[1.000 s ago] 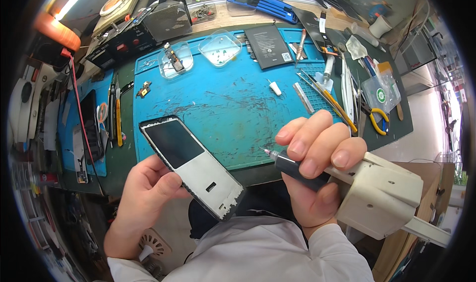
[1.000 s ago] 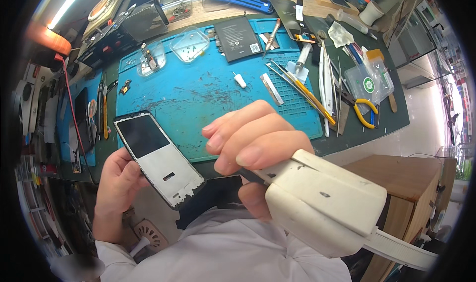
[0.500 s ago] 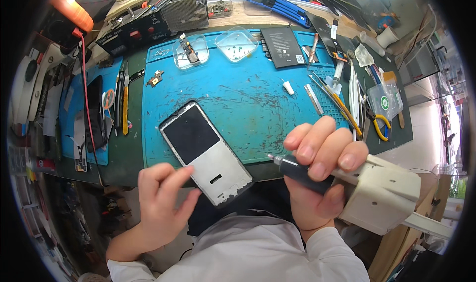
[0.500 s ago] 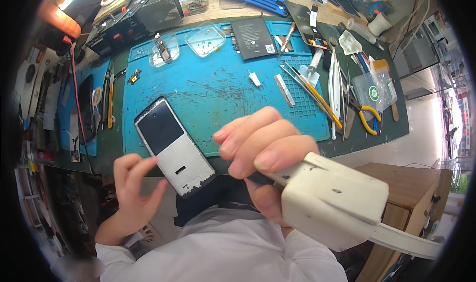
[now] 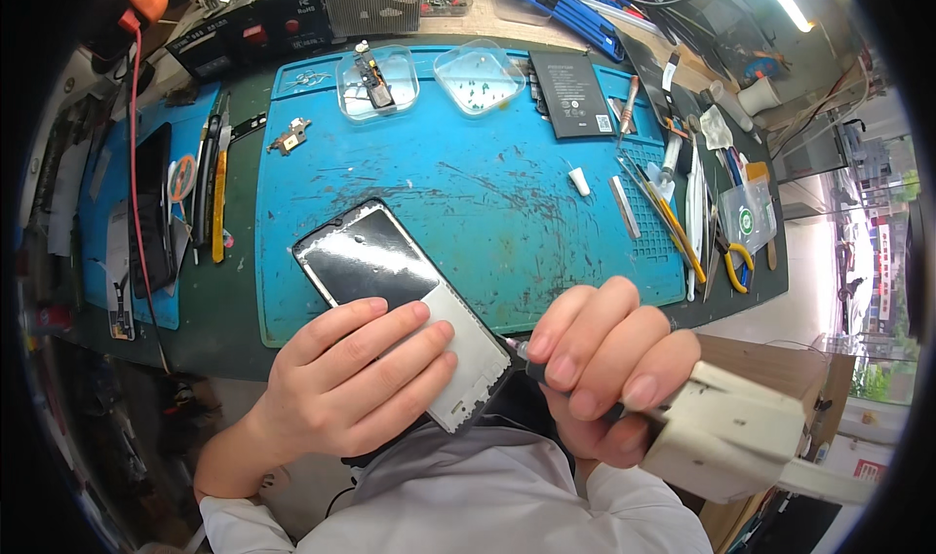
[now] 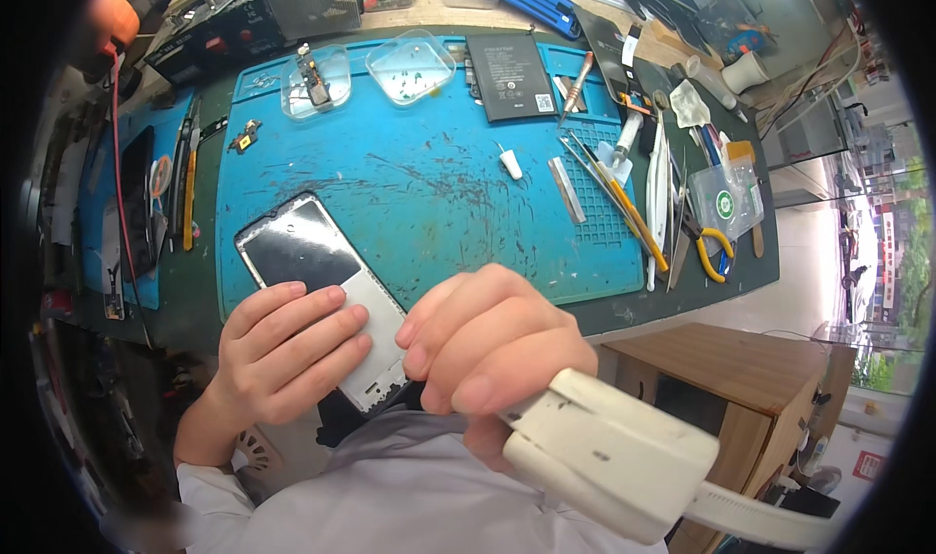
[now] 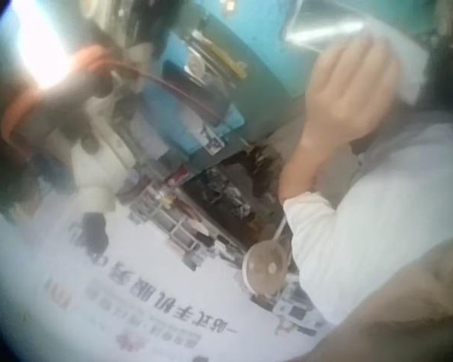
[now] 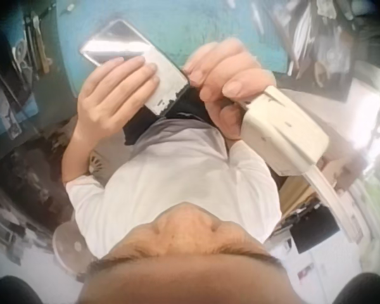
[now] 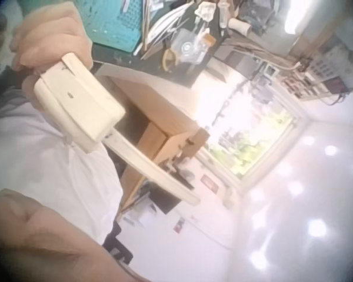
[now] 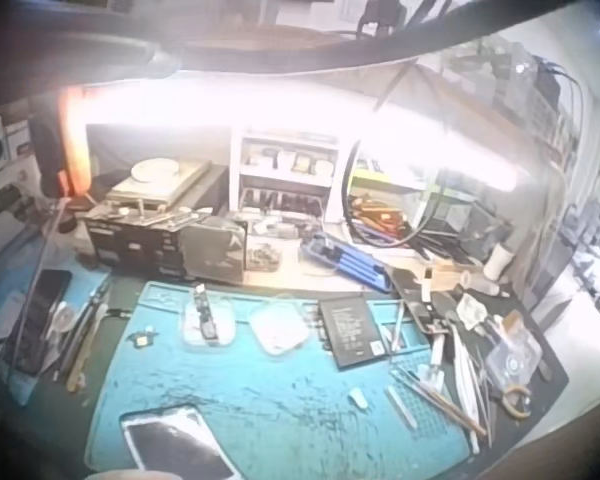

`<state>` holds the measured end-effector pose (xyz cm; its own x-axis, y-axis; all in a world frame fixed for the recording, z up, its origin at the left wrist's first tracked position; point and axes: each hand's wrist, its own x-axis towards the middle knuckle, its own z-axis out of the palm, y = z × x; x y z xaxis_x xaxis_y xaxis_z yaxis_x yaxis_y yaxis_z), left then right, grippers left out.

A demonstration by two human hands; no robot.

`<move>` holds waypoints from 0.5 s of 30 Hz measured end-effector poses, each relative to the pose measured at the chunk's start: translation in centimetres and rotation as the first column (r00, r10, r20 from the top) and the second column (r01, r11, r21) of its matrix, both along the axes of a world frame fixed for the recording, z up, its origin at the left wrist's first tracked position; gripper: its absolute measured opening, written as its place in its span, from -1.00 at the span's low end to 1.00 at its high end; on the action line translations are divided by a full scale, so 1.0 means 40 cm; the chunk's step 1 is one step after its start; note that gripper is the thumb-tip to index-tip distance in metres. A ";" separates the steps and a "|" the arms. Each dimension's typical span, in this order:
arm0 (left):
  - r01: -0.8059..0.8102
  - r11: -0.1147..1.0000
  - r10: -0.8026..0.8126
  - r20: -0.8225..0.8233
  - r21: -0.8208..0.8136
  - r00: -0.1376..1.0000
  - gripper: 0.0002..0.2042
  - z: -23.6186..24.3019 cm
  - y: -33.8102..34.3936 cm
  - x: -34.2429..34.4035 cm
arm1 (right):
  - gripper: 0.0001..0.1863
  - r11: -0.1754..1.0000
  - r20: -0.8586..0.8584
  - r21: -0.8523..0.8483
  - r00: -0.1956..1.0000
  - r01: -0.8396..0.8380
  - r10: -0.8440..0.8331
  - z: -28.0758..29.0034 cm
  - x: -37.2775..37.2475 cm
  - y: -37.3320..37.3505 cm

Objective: The person uses a hot air gun to apply heat along the edges of a smartphone frame while holding it with the other hand. The person rotates the phone to heat different sides of the frame.

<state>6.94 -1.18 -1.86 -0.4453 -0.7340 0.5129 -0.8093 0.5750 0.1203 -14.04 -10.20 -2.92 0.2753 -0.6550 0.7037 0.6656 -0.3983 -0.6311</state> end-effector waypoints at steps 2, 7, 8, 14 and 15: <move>0.010 0.999 -0.011 -0.027 -0.033 1.000 -0.87 -0.005 -0.007 -0.002 | -0.82 0.999 0.010 0.016 0.999 0.042 -0.042 -0.007 0.014 0.011; 0.022 0.998 -0.026 -0.068 -0.051 0.997 -0.88 -0.018 -0.022 -0.009 | -0.82 0.999 0.047 0.018 0.998 0.039 -0.040 -0.022 0.019 0.013; 0.018 0.998 -0.022 -0.078 -0.055 0.997 -0.87 -0.020 -0.022 -0.012 | -0.82 0.999 0.051 0.020 0.998 0.037 -0.038 -0.023 0.022 0.013; 0.012 0.998 -0.016 -0.079 -0.057 0.997 -0.86 -0.027 -0.024 -0.015 | -0.82 0.999 0.029 0.018 0.999 0.041 -0.042 -0.022 0.025 0.010; 0.014 0.998 -0.018 -0.076 -0.055 0.997 -0.86 -0.027 -0.025 -0.015 | -0.81 0.999 0.019 0.022 0.999 0.042 -0.042 -0.022 0.024 0.010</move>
<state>6.36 -2.17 -2.92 -0.4152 -0.6972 0.5844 -0.7894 0.5954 0.1494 -13.09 -9.79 -3.78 0.2336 -0.6805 0.6945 0.6609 -0.4127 -0.6267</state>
